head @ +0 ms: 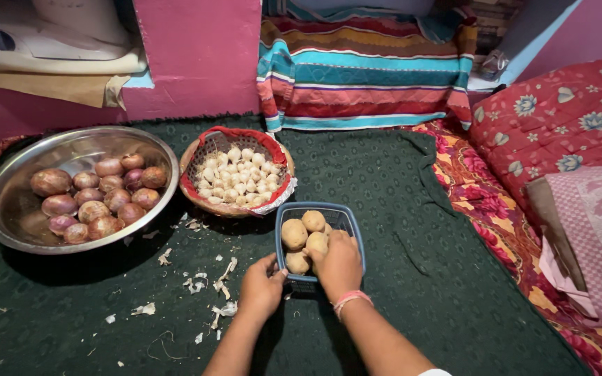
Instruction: The person peels garlic cloves by hand and places them into a basket. They then pick up potatoes and place them into a plastic container.
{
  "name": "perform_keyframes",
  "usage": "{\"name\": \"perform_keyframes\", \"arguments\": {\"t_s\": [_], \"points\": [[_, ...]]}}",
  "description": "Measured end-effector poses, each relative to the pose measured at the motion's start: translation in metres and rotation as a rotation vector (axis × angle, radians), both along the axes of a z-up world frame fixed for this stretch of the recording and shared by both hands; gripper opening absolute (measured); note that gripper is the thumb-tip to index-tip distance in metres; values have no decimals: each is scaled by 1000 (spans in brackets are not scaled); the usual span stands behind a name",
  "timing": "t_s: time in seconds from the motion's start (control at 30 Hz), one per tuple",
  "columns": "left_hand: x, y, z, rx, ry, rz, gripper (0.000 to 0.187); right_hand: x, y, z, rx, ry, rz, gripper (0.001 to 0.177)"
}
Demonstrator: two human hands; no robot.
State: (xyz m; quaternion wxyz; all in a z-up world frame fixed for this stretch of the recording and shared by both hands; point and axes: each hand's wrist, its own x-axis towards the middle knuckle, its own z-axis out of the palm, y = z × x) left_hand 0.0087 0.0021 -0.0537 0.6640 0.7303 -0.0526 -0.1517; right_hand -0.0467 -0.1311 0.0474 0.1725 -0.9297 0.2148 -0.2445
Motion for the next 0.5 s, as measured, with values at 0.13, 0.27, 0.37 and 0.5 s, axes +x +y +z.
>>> {"name": "perform_keyframes", "arguments": {"t_s": [0.13, 0.27, 0.37, 0.5], "points": [[1, 4, -2, 129, -29, -12, 46, -4, -28, -6, 6, 77, -45, 32], [4, 1, -9, 94, -17, -5, 49, -5, -77, -42, 64, -39, -196, 35], [6, -4, -16, 2, 34, -2, 51, -3, -108, -78, 573, -71, -82, 35], [5, -10, -18, -31, 73, 25, 49, -2, -125, -102, 914, 14, -117, 33]]}}
